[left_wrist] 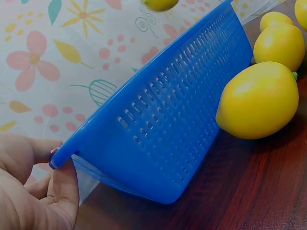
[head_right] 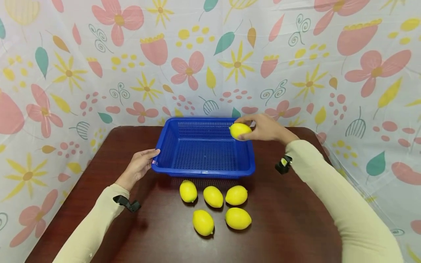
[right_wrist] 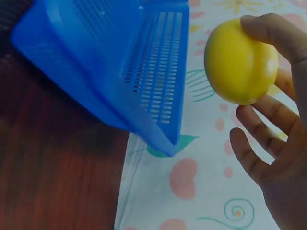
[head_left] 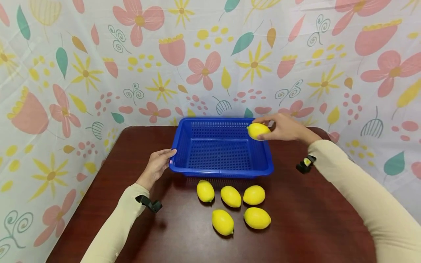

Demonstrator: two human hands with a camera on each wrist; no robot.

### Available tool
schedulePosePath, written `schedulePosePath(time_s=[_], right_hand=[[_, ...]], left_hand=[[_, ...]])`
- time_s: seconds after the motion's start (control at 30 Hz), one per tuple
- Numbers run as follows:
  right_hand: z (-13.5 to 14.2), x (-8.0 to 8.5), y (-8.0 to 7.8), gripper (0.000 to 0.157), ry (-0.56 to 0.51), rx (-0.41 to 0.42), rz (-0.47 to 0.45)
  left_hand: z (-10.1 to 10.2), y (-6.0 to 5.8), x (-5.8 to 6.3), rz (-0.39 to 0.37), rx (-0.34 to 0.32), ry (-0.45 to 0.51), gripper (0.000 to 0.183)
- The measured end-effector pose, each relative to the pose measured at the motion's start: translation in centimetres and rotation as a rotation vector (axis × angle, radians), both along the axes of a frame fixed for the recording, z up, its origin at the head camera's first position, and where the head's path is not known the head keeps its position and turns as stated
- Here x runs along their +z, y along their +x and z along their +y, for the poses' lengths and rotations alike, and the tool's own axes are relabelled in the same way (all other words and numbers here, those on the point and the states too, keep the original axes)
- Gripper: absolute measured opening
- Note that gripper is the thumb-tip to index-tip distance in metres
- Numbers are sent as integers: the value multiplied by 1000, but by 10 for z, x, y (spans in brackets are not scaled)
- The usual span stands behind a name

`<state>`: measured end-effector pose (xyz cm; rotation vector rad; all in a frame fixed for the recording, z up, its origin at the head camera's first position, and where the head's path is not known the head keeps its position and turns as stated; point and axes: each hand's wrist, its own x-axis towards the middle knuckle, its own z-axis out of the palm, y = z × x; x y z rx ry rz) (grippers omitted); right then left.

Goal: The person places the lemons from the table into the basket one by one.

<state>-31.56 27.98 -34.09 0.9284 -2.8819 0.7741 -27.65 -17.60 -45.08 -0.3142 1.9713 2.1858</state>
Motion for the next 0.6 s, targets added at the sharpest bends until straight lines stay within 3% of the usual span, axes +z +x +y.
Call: schedulePosePath(time_s=[0.23, 0.6], right_hand=[[-27, -10, -42, 55, 107, 44, -65], [-65, -43, -78, 55, 162, 42, -151]], left_hand=[[-1, -2, -1, -8, -1, -1, 50], [-1, -2, -2, -10, 3, 2, 50]])
